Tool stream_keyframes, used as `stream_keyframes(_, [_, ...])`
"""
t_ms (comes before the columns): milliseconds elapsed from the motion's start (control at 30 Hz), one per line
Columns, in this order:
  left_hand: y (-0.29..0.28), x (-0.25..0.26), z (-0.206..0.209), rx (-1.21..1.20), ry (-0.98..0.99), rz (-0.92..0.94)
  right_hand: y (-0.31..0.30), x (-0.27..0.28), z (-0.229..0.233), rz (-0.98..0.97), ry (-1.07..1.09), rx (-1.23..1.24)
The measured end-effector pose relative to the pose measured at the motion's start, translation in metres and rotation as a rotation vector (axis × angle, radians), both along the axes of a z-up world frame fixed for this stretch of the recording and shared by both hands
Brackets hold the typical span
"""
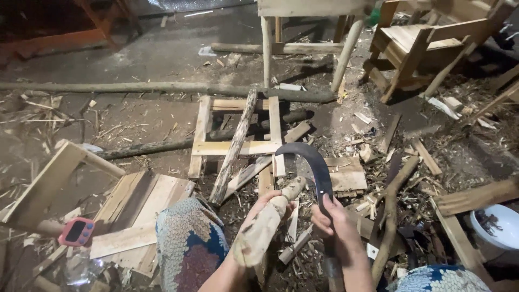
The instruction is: The person uses a curved blade to shave and shape a piece of wood, removing bark and smoothing the surface. They rotate the wood to work on different sides and occasionally inspect the progress before continuing to carve.
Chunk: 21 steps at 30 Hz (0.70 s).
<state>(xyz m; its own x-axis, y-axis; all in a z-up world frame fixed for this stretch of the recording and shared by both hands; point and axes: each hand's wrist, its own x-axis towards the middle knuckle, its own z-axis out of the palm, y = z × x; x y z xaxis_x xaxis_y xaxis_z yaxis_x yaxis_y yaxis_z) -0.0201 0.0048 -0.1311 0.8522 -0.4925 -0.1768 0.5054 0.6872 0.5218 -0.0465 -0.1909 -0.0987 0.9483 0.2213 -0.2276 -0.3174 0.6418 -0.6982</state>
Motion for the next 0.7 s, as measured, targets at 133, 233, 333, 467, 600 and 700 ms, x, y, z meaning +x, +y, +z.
stream_keyframes(133, [-0.021, 0.033, 0.010, 0.199, 0.627, -0.070, -0.017, -0.018, 0.012, -0.072, -0.029, 0.152])
stream_keyframes(233, [-0.026, 0.037, 0.043, 0.200, 0.457, 0.072, -0.029, -0.030, 0.025, -0.146, -0.038, 0.092])
stream_keyframes(333, [-0.031, 0.047, 0.071, 0.281, 0.044, 0.287, -0.032, -0.038, 0.031, -0.208, -0.022, -0.113])
stream_keyframes(467, [-0.024, 0.066, 0.095, 0.458, -0.105, 0.502, -0.019, -0.046, 0.034, -0.224, 0.118, -0.401])
stream_keyframes(600, [-0.010, 0.087, 0.119, 0.628, -0.179, 0.751, 0.004, -0.045, 0.015, -0.128, 0.335, -0.988])
stream_keyframes(700, [0.006, 0.092, 0.126, 0.382, -0.517, 0.841, 0.025, -0.043, -0.007, -0.016, 0.284, -1.195])
